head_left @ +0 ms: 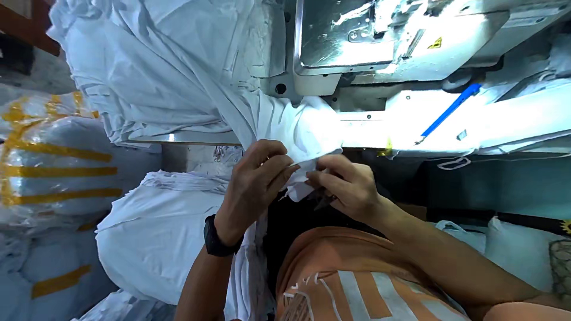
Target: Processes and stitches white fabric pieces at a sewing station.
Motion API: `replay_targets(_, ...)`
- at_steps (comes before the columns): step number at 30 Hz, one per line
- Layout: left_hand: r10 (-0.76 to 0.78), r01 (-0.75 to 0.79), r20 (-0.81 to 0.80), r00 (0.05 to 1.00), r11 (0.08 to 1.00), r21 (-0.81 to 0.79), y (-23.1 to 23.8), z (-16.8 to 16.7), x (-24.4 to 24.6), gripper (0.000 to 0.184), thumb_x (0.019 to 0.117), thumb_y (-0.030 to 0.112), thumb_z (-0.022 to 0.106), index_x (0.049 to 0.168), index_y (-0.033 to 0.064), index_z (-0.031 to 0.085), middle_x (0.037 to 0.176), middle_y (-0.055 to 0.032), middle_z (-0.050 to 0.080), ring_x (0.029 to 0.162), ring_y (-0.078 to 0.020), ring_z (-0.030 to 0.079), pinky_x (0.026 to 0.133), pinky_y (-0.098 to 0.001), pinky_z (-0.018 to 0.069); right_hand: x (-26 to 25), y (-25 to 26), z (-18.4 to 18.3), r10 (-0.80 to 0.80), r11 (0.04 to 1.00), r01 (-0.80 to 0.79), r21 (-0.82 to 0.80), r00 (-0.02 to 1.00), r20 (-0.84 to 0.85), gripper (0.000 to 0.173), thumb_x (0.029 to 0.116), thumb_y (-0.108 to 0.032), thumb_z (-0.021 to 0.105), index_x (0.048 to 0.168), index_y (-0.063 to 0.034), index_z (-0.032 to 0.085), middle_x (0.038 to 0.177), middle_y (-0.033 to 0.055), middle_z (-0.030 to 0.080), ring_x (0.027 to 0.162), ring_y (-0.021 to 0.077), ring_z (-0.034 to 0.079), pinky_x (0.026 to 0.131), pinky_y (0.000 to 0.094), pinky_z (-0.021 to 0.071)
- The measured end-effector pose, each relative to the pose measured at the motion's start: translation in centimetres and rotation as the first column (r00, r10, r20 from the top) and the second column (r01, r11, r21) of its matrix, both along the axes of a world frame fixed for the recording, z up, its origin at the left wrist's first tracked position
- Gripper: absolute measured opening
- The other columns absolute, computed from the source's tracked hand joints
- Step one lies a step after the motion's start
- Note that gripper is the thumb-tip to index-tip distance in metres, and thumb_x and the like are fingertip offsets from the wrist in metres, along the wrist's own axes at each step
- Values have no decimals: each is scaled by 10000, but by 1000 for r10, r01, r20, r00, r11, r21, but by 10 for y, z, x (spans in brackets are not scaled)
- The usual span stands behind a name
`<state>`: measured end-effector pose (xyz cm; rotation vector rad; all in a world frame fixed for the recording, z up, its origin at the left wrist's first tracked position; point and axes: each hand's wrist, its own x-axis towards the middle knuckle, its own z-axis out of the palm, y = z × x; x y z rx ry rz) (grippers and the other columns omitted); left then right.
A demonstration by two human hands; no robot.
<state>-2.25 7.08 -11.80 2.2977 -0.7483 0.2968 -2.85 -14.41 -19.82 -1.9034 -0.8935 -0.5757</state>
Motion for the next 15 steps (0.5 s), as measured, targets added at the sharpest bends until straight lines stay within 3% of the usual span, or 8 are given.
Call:
replay_targets(2, -42, 42, 24, 999, 999, -27, 4, -6, -1, 100, 927, 56, 712, 892, -37, 717, 1040, -152, 689, 985, -127, 649, 888, -183, 521, 0, 0, -4, -60, 997, 59, 46, 998, 18, 76, 945, -46, 675, 968, 6, 725, 1037, 172, 618, 702, 113, 552, 615, 183, 481)
replay_targets(5, -70, 72, 32, 997, 995, -67, 7, -14, -4, 94, 905, 22, 721, 854, -38, 668, 1011, -155, 707, 935, -119, 664, 835, -177, 531, 1, 0, -7, -98, 992, 97, 75, 995, 5, 79, 943, -64, 697, 961, 9, 721, 1112, 195, 611, 680, 104, 529, 595, 178, 463)
replay_targets(8, -97, 101, 51, 994, 992, -75, 8, -16, -5, 109, 917, 13, 706, 869, -16, 612, 991, -143, 694, 941, -122, 668, 833, -180, 538, 7, 1, -5, -75, 990, 77, 118, 997, -25, 91, 939, -47, 701, 906, 36, 721, 1131, 228, 666, 681, 103, 588, 615, 178, 499)
replay_targets(9, -112, 116, 66, 992, 992, -57, 8, -17, -5, 99, 927, 7, 689, 880, -7, 603, 993, -144, 689, 951, -134, 666, 838, -189, 537, 9, 2, -4, -49, 989, 56, 141, 998, -50, 98, 939, -33, 698, 893, 50, 719, 1110, 226, 689, 755, 118, 642, 685, 186, 534)
replay_targets(11, -132, 130, 76, 988, 991, 33, 11, -16, -5, 37, 948, 8, 660, 916, -10, 650, 1003, -147, 674, 968, -170, 656, 868, -223, 538, 13, 1, 0, 29, 979, -3, 206, 992, -124, 94, 925, -9, 705, 889, 76, 722, 1034, 201, 721, 933, 147, 711, 837, 209, 577)
replay_targets(15, -101, 73, 53, 993, 920, 386, 25, -14, -1, 239, 967, 178, 561, 953, 27, 747, 1085, -158, 719, 1011, -303, 666, 886, -427, 505, 15, -7, 7, 116, 950, -13, 313, 943, -312, 77, 871, 1, 730, 845, 73, 725, 969, 136, 719, 860, 52, 675, 773, 153, 562)
